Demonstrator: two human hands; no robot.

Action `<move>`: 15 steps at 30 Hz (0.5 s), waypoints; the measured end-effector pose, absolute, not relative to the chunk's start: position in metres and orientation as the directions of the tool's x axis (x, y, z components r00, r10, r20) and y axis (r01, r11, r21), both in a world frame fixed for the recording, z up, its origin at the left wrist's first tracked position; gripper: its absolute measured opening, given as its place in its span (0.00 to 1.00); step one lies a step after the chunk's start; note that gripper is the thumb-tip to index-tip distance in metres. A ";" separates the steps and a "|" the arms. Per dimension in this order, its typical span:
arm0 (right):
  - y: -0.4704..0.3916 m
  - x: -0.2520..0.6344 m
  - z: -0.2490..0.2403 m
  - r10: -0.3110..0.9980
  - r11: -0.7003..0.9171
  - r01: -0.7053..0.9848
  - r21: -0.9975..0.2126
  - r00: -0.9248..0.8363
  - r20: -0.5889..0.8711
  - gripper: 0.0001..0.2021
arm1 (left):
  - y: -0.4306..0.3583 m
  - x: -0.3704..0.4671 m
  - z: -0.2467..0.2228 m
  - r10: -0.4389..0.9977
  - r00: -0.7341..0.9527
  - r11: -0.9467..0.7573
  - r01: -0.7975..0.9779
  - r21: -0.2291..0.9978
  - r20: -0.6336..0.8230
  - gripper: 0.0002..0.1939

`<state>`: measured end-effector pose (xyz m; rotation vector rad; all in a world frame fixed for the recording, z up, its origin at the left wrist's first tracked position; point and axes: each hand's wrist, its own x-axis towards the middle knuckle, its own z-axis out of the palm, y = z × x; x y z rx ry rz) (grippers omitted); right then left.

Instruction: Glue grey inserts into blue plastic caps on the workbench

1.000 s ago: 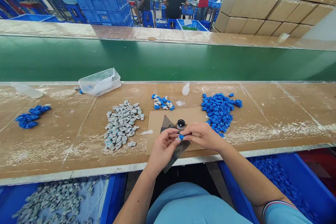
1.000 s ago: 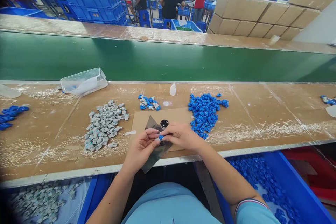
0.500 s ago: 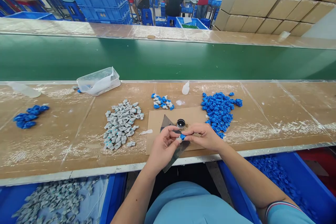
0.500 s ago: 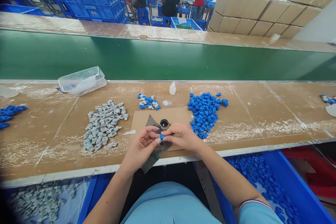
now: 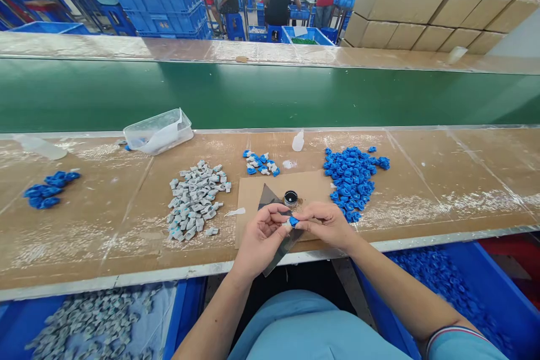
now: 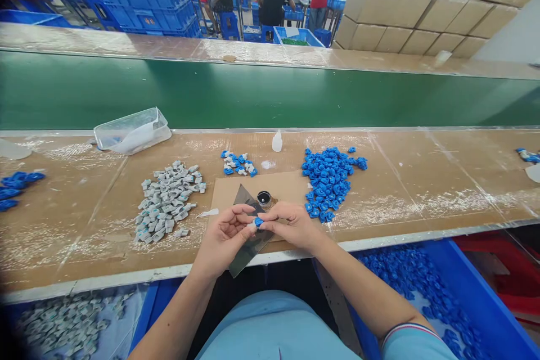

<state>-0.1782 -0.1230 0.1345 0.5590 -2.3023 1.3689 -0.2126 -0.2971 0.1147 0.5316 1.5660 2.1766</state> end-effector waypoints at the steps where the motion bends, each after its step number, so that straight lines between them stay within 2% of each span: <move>1: -0.124 -0.177 0.134 -0.115 0.450 -0.526 -0.722 -0.836 0.537 0.06 | -0.296 -0.213 0.114 0.516 -0.854 -0.300 -0.107 0.948 0.067 0.19; 4: -0.125 -0.176 0.136 -0.103 0.481 -0.499 -0.721 -0.849 0.519 0.07 | -0.295 -0.216 0.113 0.493 -0.869 -0.312 -0.126 0.942 0.047 0.20; 7: -0.126 -0.175 0.137 -0.073 0.467 -0.422 -0.777 -0.894 0.442 0.07 | -0.300 -0.220 0.110 0.545 -0.837 -0.216 -0.079 0.973 0.052 0.18; 11: -0.128 -0.173 0.135 -0.088 0.477 -0.353 -0.804 -0.930 0.357 0.08 | -0.309 -0.222 0.109 0.641 -0.749 0.016 0.231 0.973 0.168 0.15; 15: -0.128 -0.171 0.138 -0.215 0.558 -0.460 -0.691 -0.884 0.415 0.08 | -0.314 -0.218 0.114 0.656 -0.710 0.115 0.430 0.895 0.257 0.14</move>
